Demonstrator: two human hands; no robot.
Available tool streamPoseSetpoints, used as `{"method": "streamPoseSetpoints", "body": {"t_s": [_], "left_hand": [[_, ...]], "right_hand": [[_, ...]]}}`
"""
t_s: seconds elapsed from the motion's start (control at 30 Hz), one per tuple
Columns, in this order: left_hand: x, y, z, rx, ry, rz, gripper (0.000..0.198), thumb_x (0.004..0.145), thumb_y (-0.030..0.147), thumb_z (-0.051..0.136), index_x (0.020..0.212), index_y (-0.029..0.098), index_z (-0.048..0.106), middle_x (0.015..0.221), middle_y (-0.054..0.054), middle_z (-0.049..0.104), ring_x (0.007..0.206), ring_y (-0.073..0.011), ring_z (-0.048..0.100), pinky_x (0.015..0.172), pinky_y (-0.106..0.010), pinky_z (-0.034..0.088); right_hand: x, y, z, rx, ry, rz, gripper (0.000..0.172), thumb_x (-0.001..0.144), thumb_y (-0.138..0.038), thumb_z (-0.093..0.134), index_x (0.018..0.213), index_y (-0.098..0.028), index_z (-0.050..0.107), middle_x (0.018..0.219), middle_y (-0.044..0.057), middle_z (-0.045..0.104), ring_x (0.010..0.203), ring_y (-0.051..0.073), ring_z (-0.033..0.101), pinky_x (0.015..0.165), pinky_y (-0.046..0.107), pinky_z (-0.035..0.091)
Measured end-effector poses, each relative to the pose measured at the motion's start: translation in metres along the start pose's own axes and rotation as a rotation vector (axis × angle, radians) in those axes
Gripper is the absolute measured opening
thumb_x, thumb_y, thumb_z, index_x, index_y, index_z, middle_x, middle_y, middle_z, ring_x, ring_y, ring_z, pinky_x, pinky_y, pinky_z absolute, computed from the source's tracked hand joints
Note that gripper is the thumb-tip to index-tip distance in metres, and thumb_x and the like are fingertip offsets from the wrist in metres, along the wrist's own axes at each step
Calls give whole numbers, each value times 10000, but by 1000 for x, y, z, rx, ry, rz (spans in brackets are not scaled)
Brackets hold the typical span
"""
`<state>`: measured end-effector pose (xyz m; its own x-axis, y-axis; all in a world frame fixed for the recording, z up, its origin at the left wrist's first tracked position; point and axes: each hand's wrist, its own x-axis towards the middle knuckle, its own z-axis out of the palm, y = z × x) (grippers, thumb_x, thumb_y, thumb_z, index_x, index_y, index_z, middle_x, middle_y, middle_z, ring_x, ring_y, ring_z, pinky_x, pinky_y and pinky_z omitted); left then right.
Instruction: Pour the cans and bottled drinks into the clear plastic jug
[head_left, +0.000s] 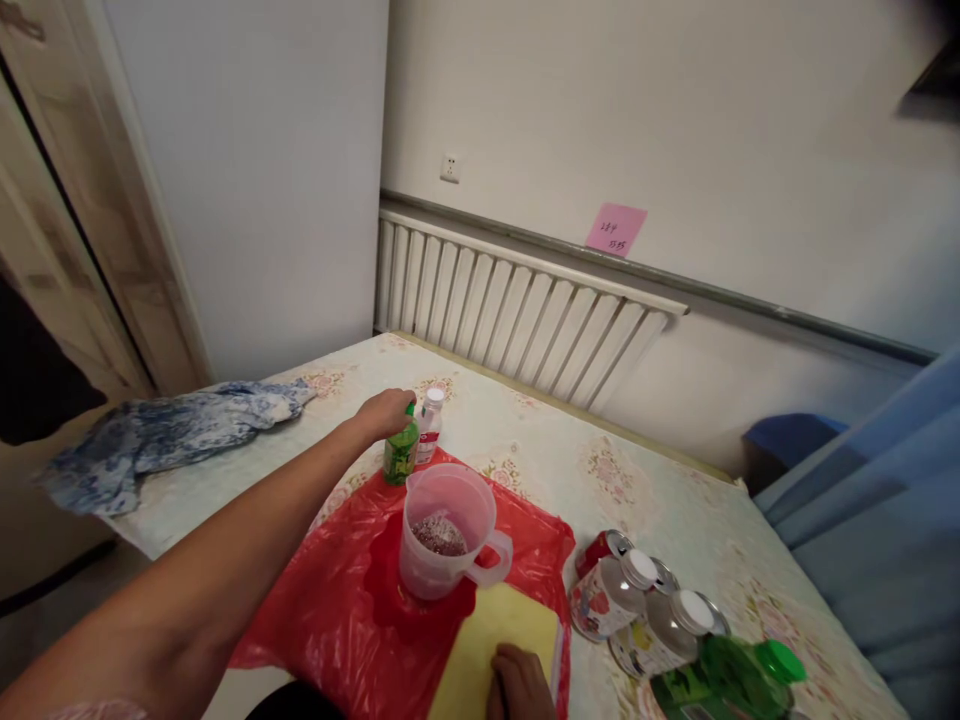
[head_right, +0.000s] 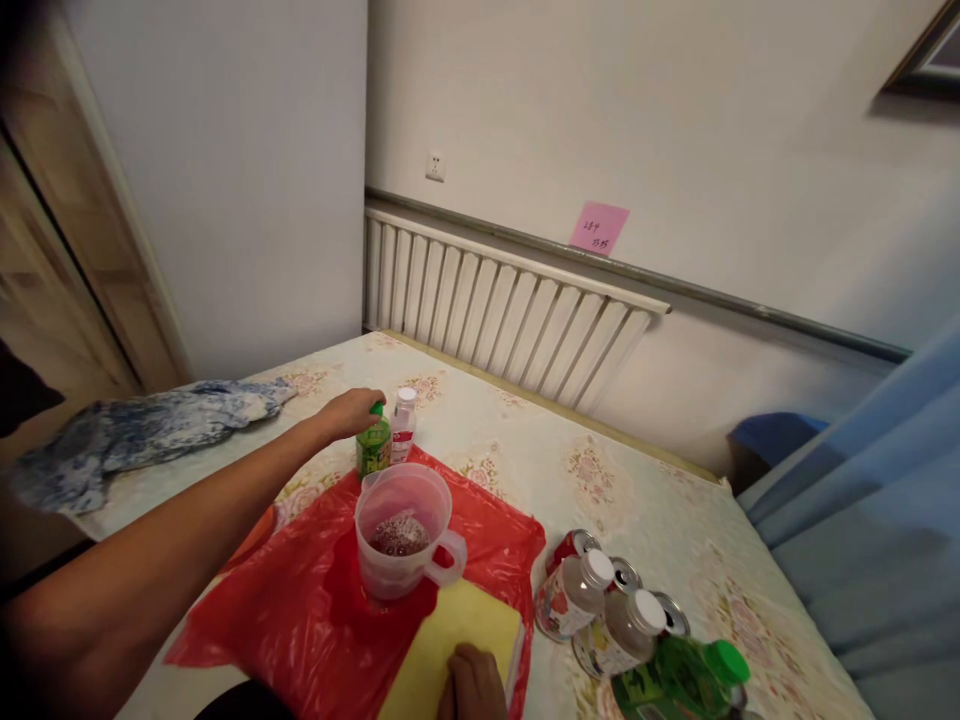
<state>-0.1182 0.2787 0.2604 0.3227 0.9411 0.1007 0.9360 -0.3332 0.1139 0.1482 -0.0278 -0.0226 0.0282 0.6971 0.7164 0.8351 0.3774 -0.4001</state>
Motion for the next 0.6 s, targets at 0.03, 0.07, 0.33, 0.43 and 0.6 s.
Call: {"method": "streamPoseSetpoints", "body": {"t_s": [0.03, 0.07, 0.33, 0.43, 0.6], "left_hand": [[0, 1, -1, 0, -4, 4, 403, 785, 230, 555, 1184, 201, 602, 1164, -117, 671, 1075, -255, 622, 824, -313, 491], [-1, 3, -2, 0, -7, 7, 423, 784, 240, 556, 1204, 207, 591, 1181, -115, 664, 1086, -259, 618, 827, -319, 493], [-7, 10, -7, -21, -6, -15, 515, 793, 261, 556, 1306, 223, 519, 1302, -94, 619, 1174, -254, 581, 894, -325, 484], [-7, 8, -6, -35, 2, -39, 555, 787, 275, 578, 1333, 227, 488, 1337, -97, 598, 1193, -256, 574, 910, -322, 477], [-8, 2, 0, -58, 11, -72, 628, 773, 304, 614, 1371, 226, 438, 1354, -104, 588, 1197, -256, 578, 915, -311, 470]], "right_hand": [[1, -2, -2, -2, -27, 11, 198, 859, -148, 489, 967, -242, 627, 931, 91, 685, 815, 238, 664, 727, 355, 575], [2, -3, -4, -3, -45, 15, 200, 858, -146, 498, 976, -243, 627, 941, 90, 685, 826, 239, 663, 737, 357, 574], [9, -9, -14, -27, -95, -16, 203, 853, -136, 510, 994, -238, 614, 951, 85, 683, 840, 227, 662, 741, 339, 578], [11, -11, -15, -22, -77, -3, 203, 859, -130, 490, 987, -237, 607, 949, 83, 679, 840, 223, 657, 752, 340, 574], [14, -14, -18, -21, -111, -21, 215, 846, -105, 497, 986, -234, 597, 935, 74, 672, 827, 211, 649, 741, 317, 570]]}}
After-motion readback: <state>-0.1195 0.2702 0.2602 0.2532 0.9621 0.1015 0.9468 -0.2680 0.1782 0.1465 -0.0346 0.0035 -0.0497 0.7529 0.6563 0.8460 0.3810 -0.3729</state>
